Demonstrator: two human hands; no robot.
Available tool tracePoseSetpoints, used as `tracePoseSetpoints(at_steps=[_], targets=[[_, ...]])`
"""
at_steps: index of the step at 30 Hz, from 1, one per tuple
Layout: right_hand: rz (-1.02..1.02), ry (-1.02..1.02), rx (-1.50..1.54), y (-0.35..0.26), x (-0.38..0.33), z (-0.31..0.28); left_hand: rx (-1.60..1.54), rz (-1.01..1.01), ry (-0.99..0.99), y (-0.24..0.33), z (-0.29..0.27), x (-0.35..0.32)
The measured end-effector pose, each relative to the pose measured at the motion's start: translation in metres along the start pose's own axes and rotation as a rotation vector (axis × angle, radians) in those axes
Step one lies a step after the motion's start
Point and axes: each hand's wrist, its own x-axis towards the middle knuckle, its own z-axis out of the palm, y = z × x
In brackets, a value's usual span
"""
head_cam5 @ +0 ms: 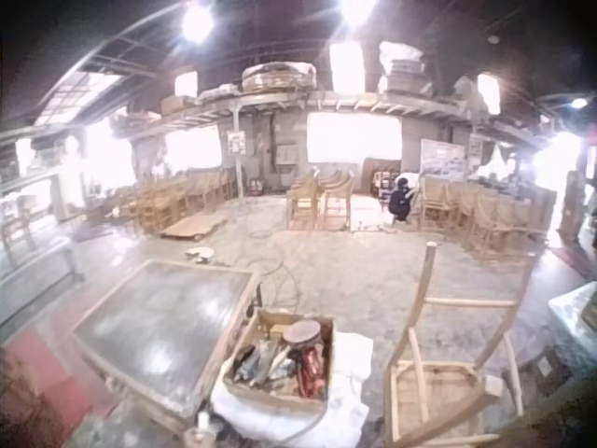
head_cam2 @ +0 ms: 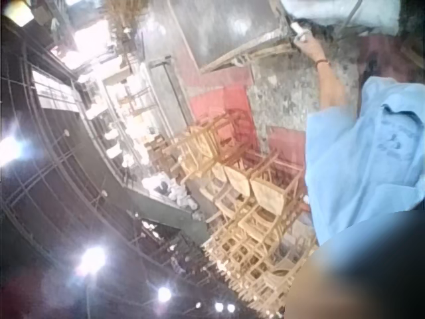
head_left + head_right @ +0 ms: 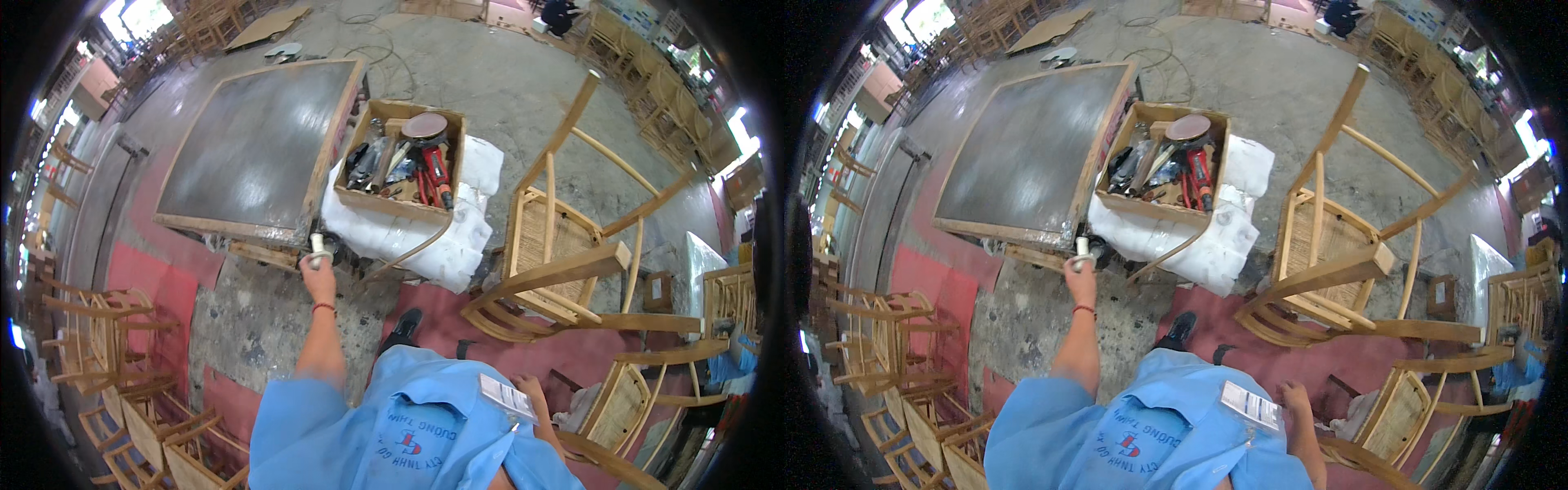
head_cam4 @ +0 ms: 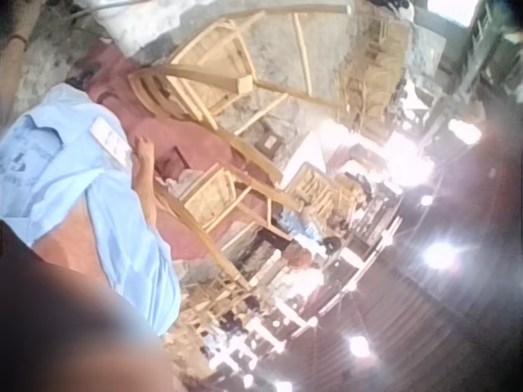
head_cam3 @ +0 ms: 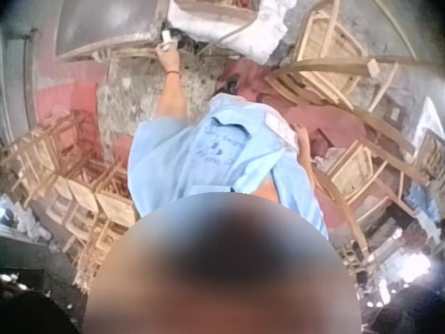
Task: The person uses a red orbital sander to smooth the legs and frame of a wooden chair, then wipes the sanded areas with a white cloth. The person repeats this process on multiple chairs in a workshop setting.
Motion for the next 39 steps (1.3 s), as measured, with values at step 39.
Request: tracePoseSetpoints(at_steps=[39], targets=[[-0.962,0.718,-0.097,-0.377,-0.186,-0.161,-0.285,0.801,-1.311,0.294,0.227,-0.306]])
